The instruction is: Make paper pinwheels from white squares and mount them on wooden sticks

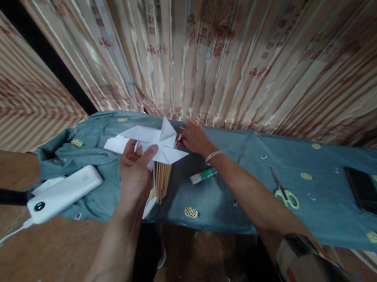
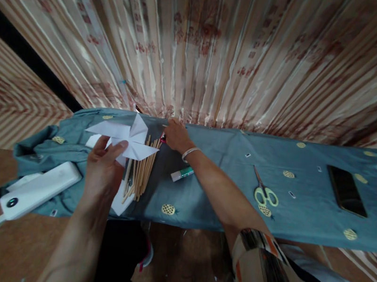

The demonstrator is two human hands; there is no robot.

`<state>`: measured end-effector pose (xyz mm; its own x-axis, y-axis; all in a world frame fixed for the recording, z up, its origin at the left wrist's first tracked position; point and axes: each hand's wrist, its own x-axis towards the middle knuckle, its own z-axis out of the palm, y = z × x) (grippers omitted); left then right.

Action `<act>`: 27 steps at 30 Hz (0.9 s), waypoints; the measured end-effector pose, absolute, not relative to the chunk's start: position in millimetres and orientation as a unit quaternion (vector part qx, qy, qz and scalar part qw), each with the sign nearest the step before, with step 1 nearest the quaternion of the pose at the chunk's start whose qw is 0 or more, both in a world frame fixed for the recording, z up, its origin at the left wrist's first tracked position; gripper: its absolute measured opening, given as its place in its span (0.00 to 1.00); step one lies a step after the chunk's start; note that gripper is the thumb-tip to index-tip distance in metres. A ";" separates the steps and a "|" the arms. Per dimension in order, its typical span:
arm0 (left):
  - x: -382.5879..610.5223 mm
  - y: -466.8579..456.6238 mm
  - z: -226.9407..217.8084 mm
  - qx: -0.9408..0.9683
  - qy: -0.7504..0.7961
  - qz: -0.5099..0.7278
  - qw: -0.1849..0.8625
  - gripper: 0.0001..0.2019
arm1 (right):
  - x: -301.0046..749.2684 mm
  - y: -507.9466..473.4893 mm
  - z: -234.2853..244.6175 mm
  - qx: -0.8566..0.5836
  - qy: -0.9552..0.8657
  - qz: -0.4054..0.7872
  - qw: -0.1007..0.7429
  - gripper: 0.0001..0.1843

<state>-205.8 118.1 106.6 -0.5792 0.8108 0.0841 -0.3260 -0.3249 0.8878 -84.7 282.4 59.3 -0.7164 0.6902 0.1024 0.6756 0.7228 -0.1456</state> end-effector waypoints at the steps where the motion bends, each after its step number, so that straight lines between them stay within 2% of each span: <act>1: -205.5 118.1 106.6 0.269 0.444 0.769 0.373 0.21 | -85.1 282.3 58.7 -0.371 -0.924 0.054 0.080 0.16; 6: -205.2 118.8 106.2 0.261 0.444 0.773 0.372 0.19 | -84.7 281.9 54.9 -0.391 -0.906 0.099 0.126 0.15; 11: -205.4 119.2 105.0 0.274 0.436 0.772 0.372 0.16 | -73.3 281.6 53.6 -0.424 -0.862 0.173 0.218 0.14; 18: -194.5 121.2 103.2 0.271 0.439 0.766 0.385 0.18 | -18.7 262.2 55.4 -0.441 -0.777 0.300 0.335 0.07; 24: -163.8 125.0 95.6 0.291 0.429 0.743 0.423 0.17 | 66.6 195.3 38.2 -0.459 -0.711 0.373 0.380 0.05; 27: -145.4 124.6 90.6 0.310 0.424 0.712 0.466 0.19 | 101.9 161.9 23.0 -0.495 -0.703 0.366 0.356 0.02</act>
<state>-145.4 124.6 90.6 -0.3726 0.9268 0.0458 -0.4008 -0.2053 0.8929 101.9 161.9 23.0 -0.2567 0.9566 0.1377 0.4360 0.2418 -0.8669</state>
